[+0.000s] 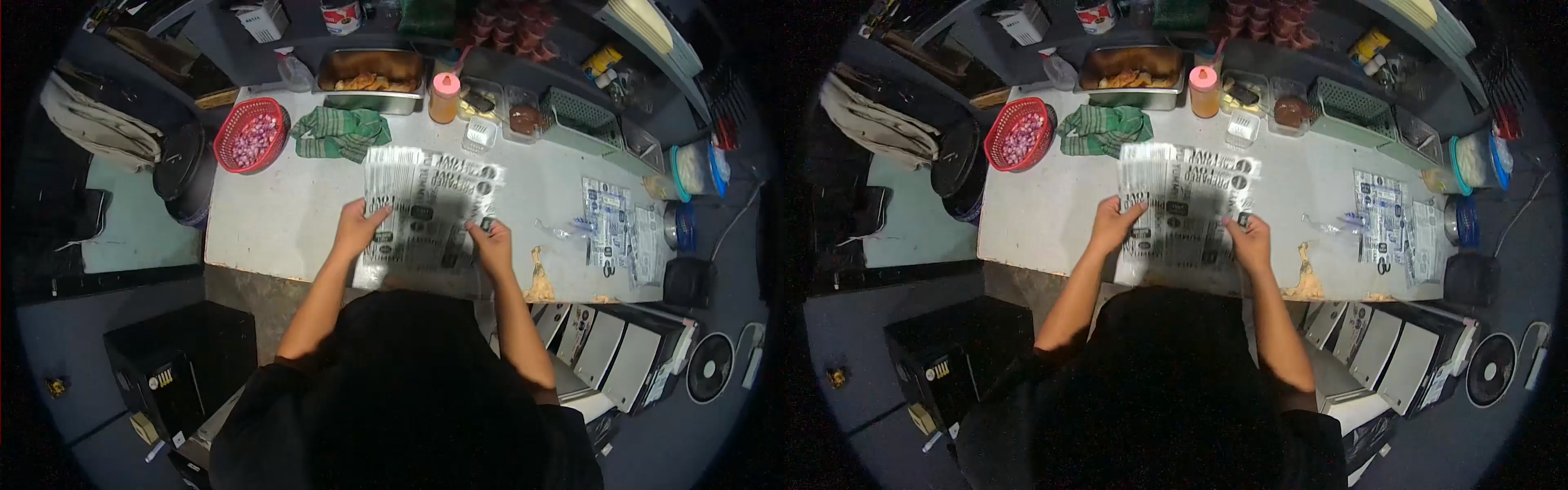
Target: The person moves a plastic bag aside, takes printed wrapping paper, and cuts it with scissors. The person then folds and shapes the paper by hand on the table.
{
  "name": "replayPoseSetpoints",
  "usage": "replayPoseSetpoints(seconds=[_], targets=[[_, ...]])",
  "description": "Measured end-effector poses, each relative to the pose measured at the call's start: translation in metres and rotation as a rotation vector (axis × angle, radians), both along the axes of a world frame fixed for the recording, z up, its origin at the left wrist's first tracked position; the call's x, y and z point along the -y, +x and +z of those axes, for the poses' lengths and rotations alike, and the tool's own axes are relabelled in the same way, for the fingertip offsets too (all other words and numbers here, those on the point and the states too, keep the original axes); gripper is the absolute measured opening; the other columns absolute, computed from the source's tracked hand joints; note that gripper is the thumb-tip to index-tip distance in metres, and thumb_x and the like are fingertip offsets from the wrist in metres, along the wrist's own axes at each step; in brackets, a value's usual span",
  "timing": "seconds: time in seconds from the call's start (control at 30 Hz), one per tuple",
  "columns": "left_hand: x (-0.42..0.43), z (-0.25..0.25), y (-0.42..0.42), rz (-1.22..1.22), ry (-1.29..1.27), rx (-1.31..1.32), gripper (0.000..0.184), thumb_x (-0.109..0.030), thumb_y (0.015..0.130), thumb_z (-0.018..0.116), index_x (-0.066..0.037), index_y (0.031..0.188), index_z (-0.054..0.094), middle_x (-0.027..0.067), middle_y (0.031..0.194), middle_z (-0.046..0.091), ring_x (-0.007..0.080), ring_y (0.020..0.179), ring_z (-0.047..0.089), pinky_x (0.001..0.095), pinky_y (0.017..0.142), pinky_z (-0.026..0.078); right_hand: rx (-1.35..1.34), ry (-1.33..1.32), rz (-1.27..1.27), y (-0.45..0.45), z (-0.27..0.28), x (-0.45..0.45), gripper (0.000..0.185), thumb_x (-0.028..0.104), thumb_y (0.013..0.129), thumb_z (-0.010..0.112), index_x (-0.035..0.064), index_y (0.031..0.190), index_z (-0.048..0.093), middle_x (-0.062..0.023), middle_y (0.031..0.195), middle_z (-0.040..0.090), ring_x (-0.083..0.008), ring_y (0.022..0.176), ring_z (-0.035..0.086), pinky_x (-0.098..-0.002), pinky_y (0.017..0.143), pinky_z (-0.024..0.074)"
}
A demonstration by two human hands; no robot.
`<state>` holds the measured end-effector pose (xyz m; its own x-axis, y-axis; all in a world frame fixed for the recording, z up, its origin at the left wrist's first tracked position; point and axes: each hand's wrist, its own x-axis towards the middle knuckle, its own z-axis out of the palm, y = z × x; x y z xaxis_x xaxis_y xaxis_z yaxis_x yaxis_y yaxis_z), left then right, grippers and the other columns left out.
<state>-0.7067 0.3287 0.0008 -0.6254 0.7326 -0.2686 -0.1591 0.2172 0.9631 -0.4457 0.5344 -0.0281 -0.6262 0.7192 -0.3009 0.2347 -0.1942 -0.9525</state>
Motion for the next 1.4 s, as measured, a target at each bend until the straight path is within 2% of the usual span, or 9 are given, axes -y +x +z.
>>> replayPoseSetpoints(seconds=[0.13, 0.2, 0.37, 0.47, 0.53, 0.63, 0.73, 0.97, 1.4], targets=[[0.002, 0.081, -0.015, -0.120, 0.225, 0.173, 0.022, -0.016, 0.101, 0.078, 0.001, 0.113, 0.079, 0.0042, 0.102, 0.080, 0.0097, 0.087, 0.070, 0.0299, 0.080, 0.058, -0.118, -0.065, 0.028, 0.001, 0.081, 0.000, 0.013, 0.004, 0.099, 0.077, 0.0009, 0.111, 0.076, -0.0021, 0.102, 0.079, -0.0067, 0.088, 0.069, -0.0265, 0.080, 0.0547], [-0.001, 0.057, -0.037, -0.270, 0.160, 0.118, 0.023, -0.019, 0.102, 0.076, 0.002, 0.112, 0.079, 0.0032, 0.099, 0.079, 0.0088, 0.086, 0.070, 0.0285, 0.078, 0.057, -0.193, -0.118, 0.147, -0.004, 0.074, -0.006, 0.012, 0.004, 0.099, 0.077, 0.0012, 0.111, 0.076, -0.0016, 0.102, 0.078, -0.0061, 0.088, 0.068, -0.0248, 0.078, 0.0539], [-0.021, 0.058, -0.030, -0.089, 0.117, -0.075, 0.023, -0.021, 0.104, 0.075, 0.001, 0.105, 0.080, -0.0006, 0.090, 0.077, 0.0058, 0.080, 0.066, 0.0268, 0.072, 0.053, -0.186, 0.126, -0.204, -0.037, 0.071, 0.011, 0.009, 0.010, 0.101, 0.076, 0.0005, 0.100, 0.078, 0.0093, 0.080, 0.067, 0.0021, 0.065, 0.046, -0.0208, 0.059, 0.0344], [-0.013, 0.095, -0.004, 0.058, 0.044, -0.195, 0.024, -0.020, 0.104, 0.075, 0.003, 0.105, 0.081, 0.0015, 0.087, 0.079, 0.0076, 0.082, 0.068, 0.0285, 0.072, 0.053, -0.167, 0.327, -0.382, -0.043, 0.106, 0.038, 0.010, 0.010, 0.101, 0.076, 0.0007, 0.102, 0.078, 0.0098, 0.080, 0.066, 0.0018, 0.066, 0.045, -0.0210, 0.059, 0.0330], [-0.008, 0.100, 0.008, 0.166, 0.134, -0.465, 0.022, -0.015, 0.101, 0.076, 0.006, 0.109, 0.079, 0.0089, 0.091, 0.081, 0.0110, 0.084, 0.070, 0.0295, 0.077, 0.055, -0.191, 0.376, -0.420, -0.043, 0.117, 0.049, 0.012, 0.009, 0.102, 0.075, -0.0014, 0.107, 0.078, 0.0024, 0.090, 0.074, -0.0025, 0.076, 0.057, -0.0222, 0.067, 0.0444], [0.002, 0.122, 0.026, 0.230, 0.264, -0.495, 0.020, -0.004, 0.097, 0.074, 0.008, 0.112, 0.077, 0.0172, 0.099, 0.081, 0.0173, 0.084, 0.073, 0.0315, 0.081, 0.057, -0.254, 0.537, -0.364, -0.037, 0.155, 0.069, 0.022, 0.002, 0.099, 0.070, -0.0060, 0.119, 0.076, -0.0200, 0.120, 0.079, -0.0230, 0.116, 0.073, -0.0351, 0.103, 0.0546], [0.013, 0.120, 0.034, 0.259, 0.344, -0.542, 0.018, 0.001, 0.094, 0.072, 0.009, 0.109, 0.077, 0.0178, 0.100, 0.080, 0.0210, 0.084, 0.075, 0.0332, 0.080, 0.058, -0.370, 0.591, -0.328, -0.030, 0.178, 0.081, 0.024, -0.001, 0.098, 0.071, -0.0059, 0.121, 0.074, -0.0211, 0.122, 0.078, -0.0254, 0.116, 0.074, -0.0367, 0.104, 0.0549], [0.029, 0.011, 0.037, 0.207, 0.189, -0.321, 0.019, -0.007, 0.094, 0.076, 0.007, 0.107, 0.078, 0.0140, 0.097, 0.080, 0.0168, 0.087, 0.074, 0.0307, 0.081, 0.058, -0.116, 0.295, -0.340, -0.015, 0.078, 0.085, 0.026, 0.003, 0.097, 0.075, -0.0041, 0.121, 0.073, -0.0133, 0.116, 0.077, -0.0181, 0.107, 0.072, -0.0317, 0.098, 0.0548], [0.028, 0.022, 0.034, 0.183, 0.280, -0.203, 0.017, -0.008, 0.099, 0.072, 0.003, 0.109, 0.080, 0.0077, 0.097, 0.081, 0.0122, 0.088, 0.072, 0.0296, 0.081, 0.057, -0.263, 0.272, -0.283, -0.018, 0.055, 0.074, 0.018, -0.003, 0.097, 0.069, -0.0041, 0.115, 0.071, -0.0116, 0.109, 0.078, -0.0171, 0.099, 0.073, -0.0302, 0.091, 0.0572]])
